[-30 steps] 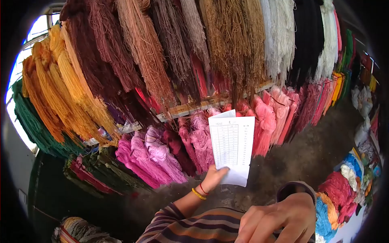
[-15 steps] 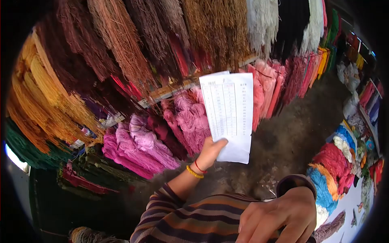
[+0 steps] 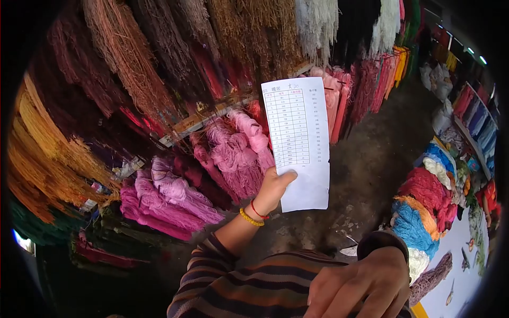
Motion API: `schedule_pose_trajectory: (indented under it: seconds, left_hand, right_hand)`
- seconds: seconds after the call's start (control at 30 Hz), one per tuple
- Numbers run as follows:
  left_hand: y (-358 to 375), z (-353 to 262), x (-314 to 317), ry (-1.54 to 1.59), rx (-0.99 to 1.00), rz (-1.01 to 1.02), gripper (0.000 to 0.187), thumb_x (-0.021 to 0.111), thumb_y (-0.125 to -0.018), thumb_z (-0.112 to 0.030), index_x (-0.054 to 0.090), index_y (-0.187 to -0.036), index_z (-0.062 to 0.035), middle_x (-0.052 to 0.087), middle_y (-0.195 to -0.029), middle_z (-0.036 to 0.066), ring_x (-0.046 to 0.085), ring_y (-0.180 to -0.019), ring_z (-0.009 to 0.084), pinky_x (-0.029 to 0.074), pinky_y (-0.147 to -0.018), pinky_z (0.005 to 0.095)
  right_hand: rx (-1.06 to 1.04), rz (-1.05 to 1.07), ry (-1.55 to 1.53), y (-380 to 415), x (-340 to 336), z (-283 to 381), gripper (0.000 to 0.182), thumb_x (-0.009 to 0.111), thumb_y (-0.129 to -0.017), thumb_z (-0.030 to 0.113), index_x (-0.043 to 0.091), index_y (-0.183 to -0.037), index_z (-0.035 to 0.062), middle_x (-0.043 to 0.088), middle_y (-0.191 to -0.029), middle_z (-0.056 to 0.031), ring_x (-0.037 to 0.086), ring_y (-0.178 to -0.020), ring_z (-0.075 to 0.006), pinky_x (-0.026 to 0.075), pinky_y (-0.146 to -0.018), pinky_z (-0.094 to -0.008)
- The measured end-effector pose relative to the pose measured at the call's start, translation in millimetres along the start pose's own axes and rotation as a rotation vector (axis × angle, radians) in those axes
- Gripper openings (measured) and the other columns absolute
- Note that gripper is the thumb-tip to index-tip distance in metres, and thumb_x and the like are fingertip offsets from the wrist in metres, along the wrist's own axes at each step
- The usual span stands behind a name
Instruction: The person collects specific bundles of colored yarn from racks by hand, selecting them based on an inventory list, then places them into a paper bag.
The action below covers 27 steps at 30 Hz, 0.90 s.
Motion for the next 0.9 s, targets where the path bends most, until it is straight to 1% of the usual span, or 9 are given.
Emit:
schedule_pose_trajectory:
  seconds: [0.23, 0.37, 0.5, 0.57, 0.67, 0.77, 0.83, 0.87, 0.9]
  left_hand:
    - [-4, 7, 2, 0.004, -0.007, 0.027, 0.028, 0.049, -0.080, -0.002, 0.057, -0.105, 0.0057, 0.061, -0.100, 0.008, 0.057, -0.087, 0.0140, 0.044, -0.078, 0.0271]
    - [-4, 4, 3, -0.004, -0.015, 0.008, 0.028, 0.051, -0.078, 0.000, 0.057, -0.104, 0.0060, 0.061, -0.102, 0.010, 0.058, -0.088, 0.0161, 0.045, -0.078, 0.0278]
    - [0, -1, -3, 0.004, 0.007, -0.016, 0.028, 0.051, -0.078, 0.000, 0.056, -0.105, 0.0060, 0.060, -0.102, 0.010, 0.058, -0.089, 0.0163, 0.045, -0.079, 0.0280]
    - [4, -4, -9, -0.008, 0.029, -0.052, 0.028, 0.049, -0.079, -0.002, 0.057, -0.105, 0.0062, 0.061, -0.100, 0.008, 0.057, -0.087, 0.0142, 0.044, -0.078, 0.0268]
    - [12, -9, -17, -0.040, 0.032, -0.105, 0.028, 0.050, -0.079, -0.002, 0.057, -0.105, 0.0069, 0.061, -0.100, 0.009, 0.057, -0.087, 0.0149, 0.045, -0.078, 0.0270]
    - [19, -16, -24, -0.054, 0.053, -0.187, 0.028, 0.051, -0.079, -0.002, 0.057, -0.104, 0.0075, 0.061, -0.100, 0.009, 0.058, -0.087, 0.0159, 0.045, -0.077, 0.0274]
    - [23, -21, -28, -0.060, 0.086, -0.232, 0.028, 0.052, -0.079, -0.002, 0.057, -0.105, 0.0074, 0.061, -0.099, 0.010, 0.058, -0.086, 0.0163, 0.045, -0.077, 0.0274]
    - [26, -23, -28, -0.055, 0.086, -0.257, 0.028, 0.052, -0.079, -0.002, 0.057, -0.105, 0.0074, 0.061, -0.099, 0.010, 0.058, -0.086, 0.0164, 0.045, -0.077, 0.0273]
    - [28, -24, -30, -0.058, 0.092, -0.279, 0.028, 0.052, -0.079, -0.002, 0.057, -0.105, 0.0075, 0.061, -0.099, 0.010, 0.058, -0.086, 0.0165, 0.045, -0.077, 0.0275]
  right_hand:
    - [-0.003, 0.022, 0.092, 12, 0, 0, 0.033, 0.060, -0.082, 0.026, 0.060, -0.099, -0.0020, 0.049, -0.108, -0.0170, 0.048, -0.095, -0.0315, 0.037, -0.077, -0.0365]
    - [-0.018, 0.033, 0.099, 10, -1, 0, 0.033, 0.060, -0.082, 0.027, 0.061, -0.099, -0.0022, 0.049, -0.107, -0.0163, 0.048, -0.095, -0.0309, 0.038, -0.076, -0.0361]
    - [-0.041, 0.056, 0.073, 7, -4, -1, 0.032, 0.061, -0.082, 0.026, 0.061, -0.097, -0.0026, 0.050, -0.105, -0.0157, 0.049, -0.092, -0.0301, 0.038, -0.075, -0.0355]
    - [-0.056, 0.074, 0.050, 5, -6, -3, 0.032, 0.061, -0.082, 0.025, 0.061, -0.097, -0.0028, 0.050, -0.104, -0.0157, 0.049, -0.092, -0.0300, 0.039, -0.075, -0.0352]
    - [-0.092, 0.135, 0.016, 2, -13, -2, 0.033, 0.062, -0.081, 0.024, 0.060, -0.099, -0.0038, 0.050, -0.104, -0.0156, 0.049, -0.091, -0.0300, 0.040, -0.074, -0.0351]
    - [-0.166, 0.246, -0.034, -3, -19, 4, 0.036, 0.064, -0.080, 0.023, 0.059, -0.102, -0.0049, 0.050, -0.104, -0.0167, 0.048, -0.092, -0.0311, 0.041, -0.075, -0.0373]
    - [-0.135, 0.182, -0.073, -6, -24, 6, 0.039, 0.065, -0.079, 0.023, 0.057, -0.105, -0.0054, 0.050, -0.105, -0.0186, 0.049, -0.092, -0.0320, 0.041, -0.079, -0.0400]
    - [-0.146, 0.203, -0.097, -8, -25, 9, 0.041, 0.066, -0.078, 0.023, 0.057, -0.106, -0.0057, 0.050, -0.105, -0.0204, 0.049, -0.094, -0.0340, 0.041, -0.081, -0.0416]
    - [-0.155, 0.237, -0.108, -9, -26, 11, 0.041, 0.066, -0.078, 0.023, 0.057, -0.106, -0.0057, 0.050, -0.105, -0.0204, 0.049, -0.094, -0.0340, 0.041, -0.081, -0.0416]
Point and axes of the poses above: each hand's wrist, its own y-axis away from the middle knuckle, its own x-axis out of the palm, z = x × y, the point moved 4 cm from there along -y, towards the middle knuckle
